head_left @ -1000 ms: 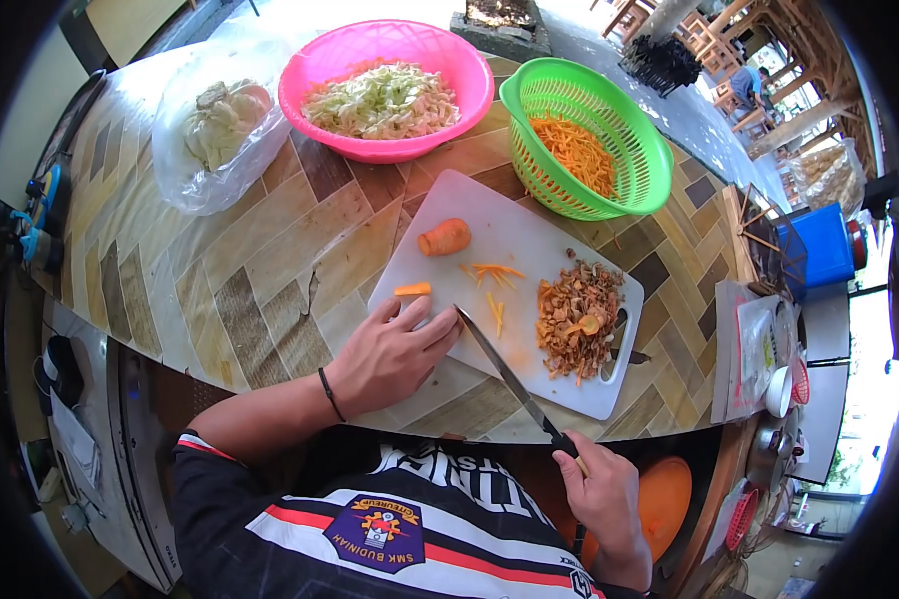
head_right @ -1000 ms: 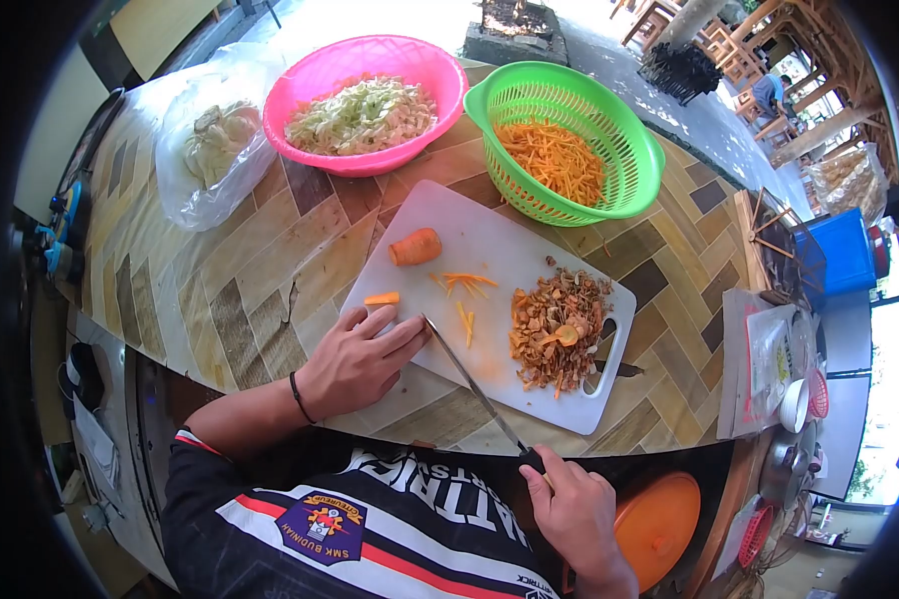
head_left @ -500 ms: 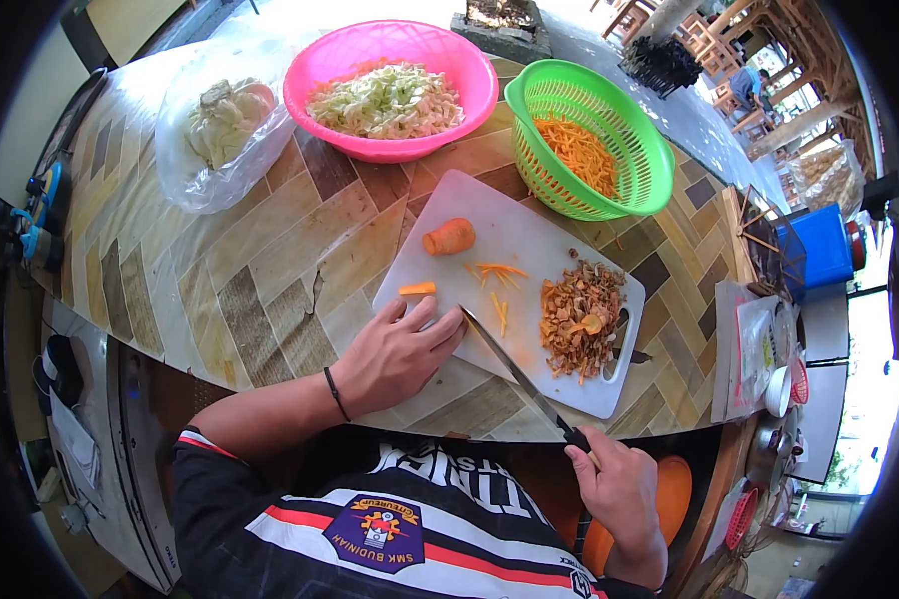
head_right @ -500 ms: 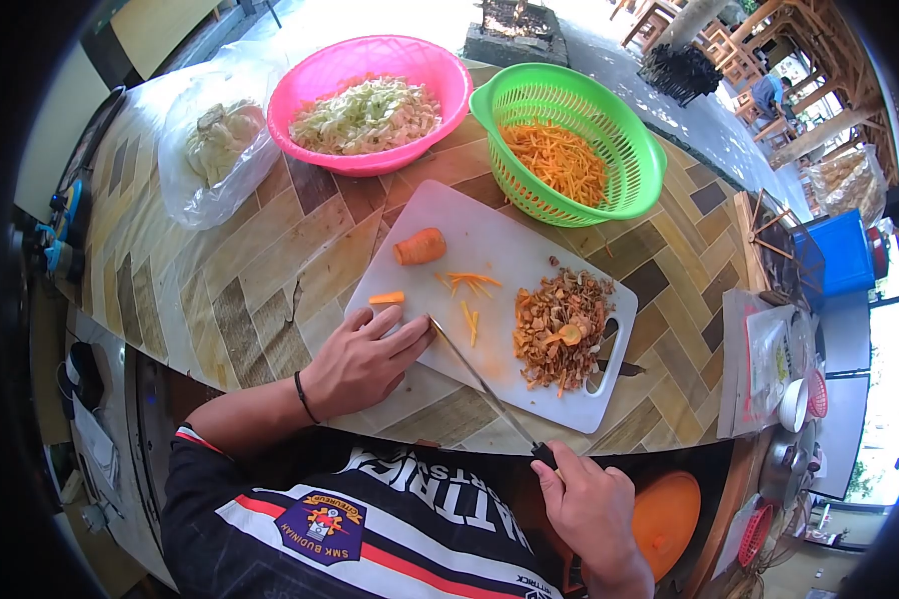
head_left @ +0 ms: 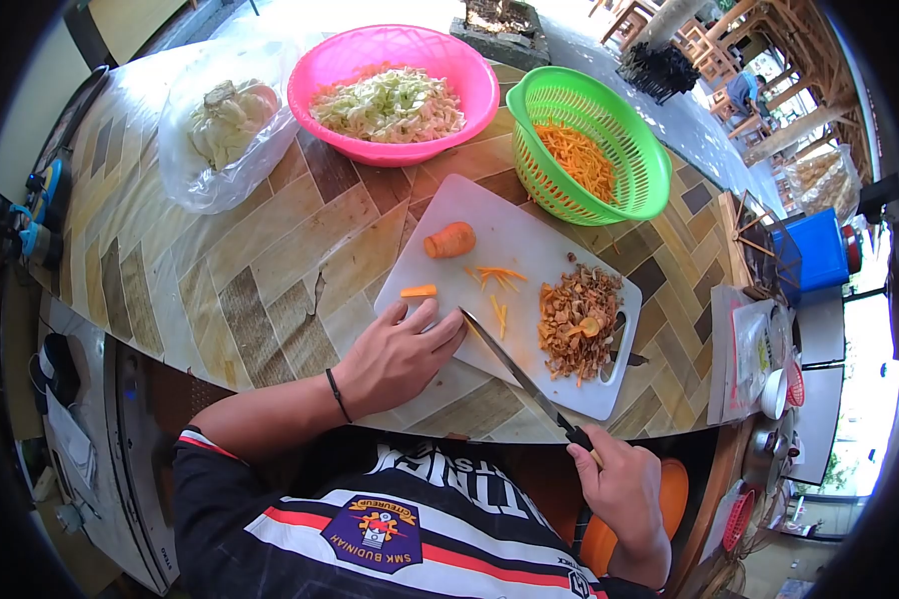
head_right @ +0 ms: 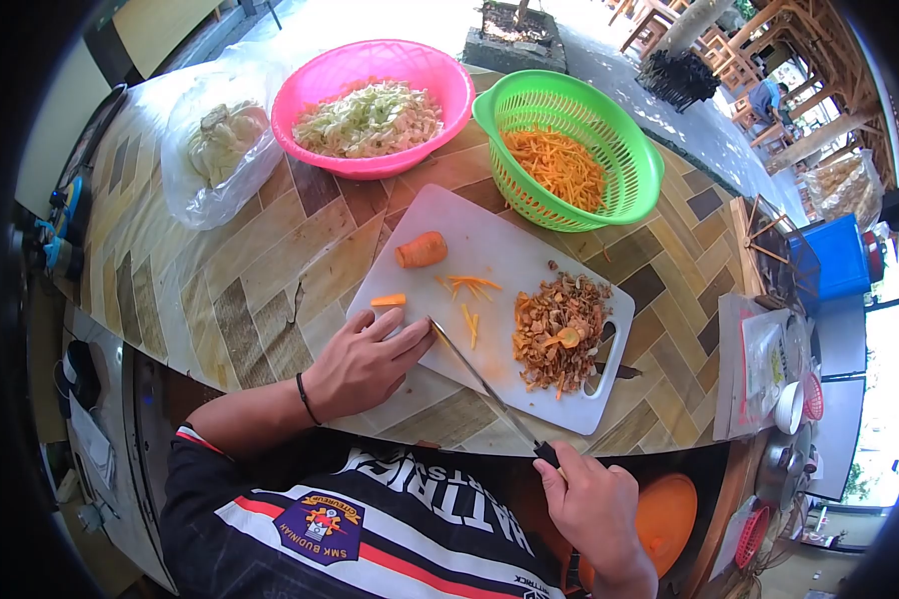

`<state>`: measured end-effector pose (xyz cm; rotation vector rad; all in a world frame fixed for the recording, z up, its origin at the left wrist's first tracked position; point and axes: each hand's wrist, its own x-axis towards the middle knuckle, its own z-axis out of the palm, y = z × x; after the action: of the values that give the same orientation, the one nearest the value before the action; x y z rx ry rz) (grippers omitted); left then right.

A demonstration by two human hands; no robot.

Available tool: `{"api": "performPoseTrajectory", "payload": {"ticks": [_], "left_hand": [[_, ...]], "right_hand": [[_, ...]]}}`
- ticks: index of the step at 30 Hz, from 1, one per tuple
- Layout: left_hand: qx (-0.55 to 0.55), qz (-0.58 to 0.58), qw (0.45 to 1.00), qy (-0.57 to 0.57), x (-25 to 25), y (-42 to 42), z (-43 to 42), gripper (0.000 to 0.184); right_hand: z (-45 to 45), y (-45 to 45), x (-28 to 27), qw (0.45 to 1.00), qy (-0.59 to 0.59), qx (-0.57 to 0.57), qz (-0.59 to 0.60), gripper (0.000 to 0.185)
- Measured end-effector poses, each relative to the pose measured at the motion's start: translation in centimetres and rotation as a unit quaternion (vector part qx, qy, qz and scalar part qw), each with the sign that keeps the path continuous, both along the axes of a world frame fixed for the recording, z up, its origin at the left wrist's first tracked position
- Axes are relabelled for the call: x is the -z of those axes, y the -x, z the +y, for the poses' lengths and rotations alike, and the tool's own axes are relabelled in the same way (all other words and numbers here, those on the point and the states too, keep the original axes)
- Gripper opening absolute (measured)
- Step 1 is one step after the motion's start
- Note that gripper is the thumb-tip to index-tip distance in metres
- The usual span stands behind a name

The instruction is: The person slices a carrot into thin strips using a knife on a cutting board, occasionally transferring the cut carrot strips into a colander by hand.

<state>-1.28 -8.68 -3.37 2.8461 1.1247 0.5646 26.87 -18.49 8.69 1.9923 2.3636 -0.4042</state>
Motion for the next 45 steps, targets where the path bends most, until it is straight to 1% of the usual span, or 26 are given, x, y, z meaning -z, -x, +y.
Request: {"api": "performPoseTrajectory", "payload": {"ticks": [7, 19, 21, 24, 27, 30, 36, 39, 42, 45], "left_hand": [[-0.002, 0.005, 1.0, -0.002, -0.2, 0.0, 0.0, 0.054], [-0.012, -0.013, 1.0, -0.005, 0.0, -0.3, -0.2, 0.053], [-0.011, -0.006, 1.0, 0.0, -0.2, -0.3, -0.2, 0.053], [-0.009, -0.003, 1.0, 0.004, -0.3, -0.3, -0.2, 0.044], [-0.008, -0.01, 1.0, -0.003, -0.3, -0.3, -0.1, 0.044], [-0.012, -0.006, 1.0, -0.003, -0.1, -0.3, -0.1, 0.056], [-0.013, -0.01, 1.0, 0.008, -0.3, -0.3, -0.1, 0.054], [-0.008, -0.006, 1.0, 0.001, -0.3, -0.2, -0.1, 0.043], [-0.008, -0.007, 1.0, -0.007, -0.4, -0.2, -0.1, 0.042], [-0.009, -0.011, 1.0, -0.003, -0.2, -0.2, -0.1, 0.054]], "right_hand": [[-0.8, -0.6, 2.3, 0.999, 0.014, 0.021, 0.044, 0.026], [-0.3, 0.3, 0.2, 0.998, 0.056, 0.026, 0.022, 0.028], [-0.3, 0.3, -0.1, 0.998, 0.044, 0.025, 0.028, 0.028], [-0.4, 0.2, 0.0, 0.998, 0.033, 0.025, 0.038, 0.027], [-0.4, 0.2, 0.0, 0.998, 0.038, 0.029, 0.039, 0.027], [-0.4, 0.3, 0.0, 0.997, 0.05, 0.038, 0.038, 0.027], [-0.6, 0.5, 0.3, 0.995, 0.063, 0.052, 0.05, 0.028], [-0.7, 0.6, 0.3, 0.995, 0.067, 0.056, 0.055, 0.028], [-0.8, 0.6, 0.5, 0.994, 0.068, 0.057, 0.056, 0.028], [-0.9, 0.6, 0.8, 0.996, 0.064, 0.05, 0.048, 0.028]]}}
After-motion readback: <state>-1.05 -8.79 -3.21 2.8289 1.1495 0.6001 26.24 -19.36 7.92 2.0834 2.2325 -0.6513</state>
